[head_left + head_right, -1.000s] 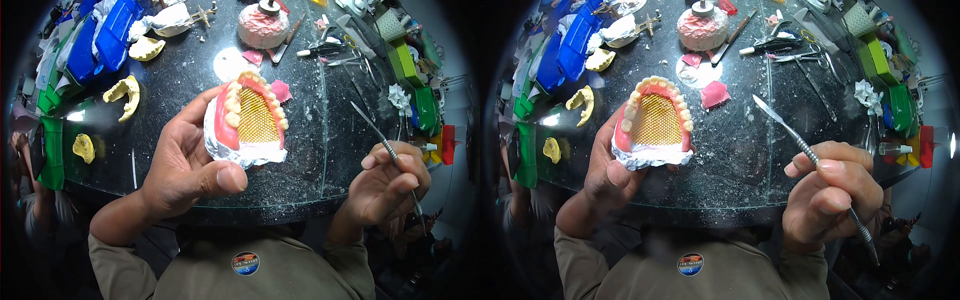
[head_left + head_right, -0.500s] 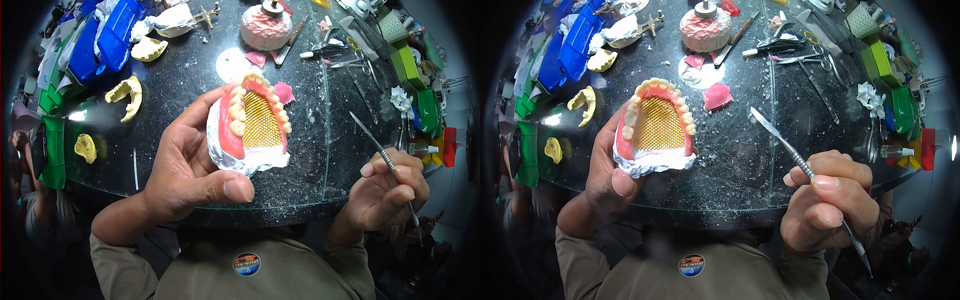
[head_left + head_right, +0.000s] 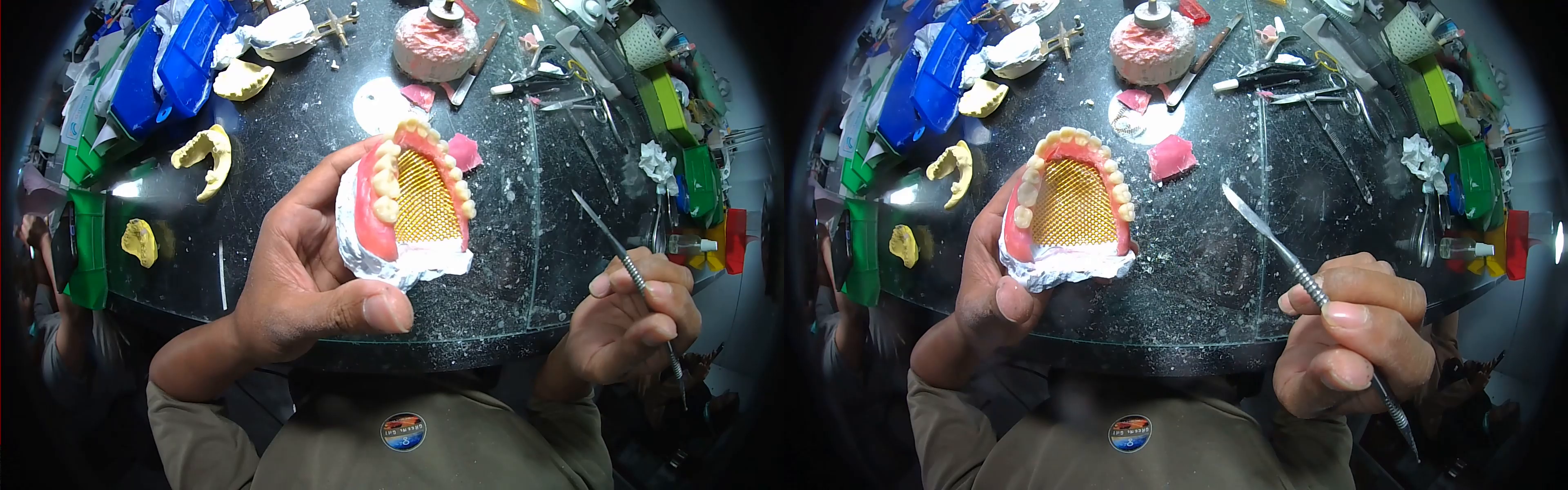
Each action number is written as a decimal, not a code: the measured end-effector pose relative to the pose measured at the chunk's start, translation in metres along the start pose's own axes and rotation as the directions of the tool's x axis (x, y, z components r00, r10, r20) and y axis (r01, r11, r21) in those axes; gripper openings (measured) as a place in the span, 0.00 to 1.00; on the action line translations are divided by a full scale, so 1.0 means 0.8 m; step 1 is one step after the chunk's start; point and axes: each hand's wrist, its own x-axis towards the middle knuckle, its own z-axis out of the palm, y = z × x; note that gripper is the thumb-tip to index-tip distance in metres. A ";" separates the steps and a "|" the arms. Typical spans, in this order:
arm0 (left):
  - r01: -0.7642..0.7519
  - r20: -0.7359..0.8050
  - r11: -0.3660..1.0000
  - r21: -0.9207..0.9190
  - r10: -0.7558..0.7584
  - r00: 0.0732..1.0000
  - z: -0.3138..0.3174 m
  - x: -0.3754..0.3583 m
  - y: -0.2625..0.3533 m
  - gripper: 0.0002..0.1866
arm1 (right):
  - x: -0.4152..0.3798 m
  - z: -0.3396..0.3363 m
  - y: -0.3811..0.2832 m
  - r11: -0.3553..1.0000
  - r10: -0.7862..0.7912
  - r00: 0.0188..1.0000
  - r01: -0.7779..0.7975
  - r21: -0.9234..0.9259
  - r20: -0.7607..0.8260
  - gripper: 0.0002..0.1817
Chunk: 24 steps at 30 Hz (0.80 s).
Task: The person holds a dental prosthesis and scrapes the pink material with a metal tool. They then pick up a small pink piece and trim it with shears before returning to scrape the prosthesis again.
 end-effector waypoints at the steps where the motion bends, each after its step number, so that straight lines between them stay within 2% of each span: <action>1: 0.002 0.001 1.000 0.002 -0.002 1.000 0.000 0.000 0.000 0.63 | 0.000 0.000 0.000 1.000 -0.003 1.000 0.003 -0.001 0.002 0.17; 24: -0.011 0.060 1.000 0.000 0.011 0.998 -0.004 0.001 0.001 0.59 | -0.001 0.002 -0.003 0.999 0.019 1.000 -0.019 0.036 0.005 0.17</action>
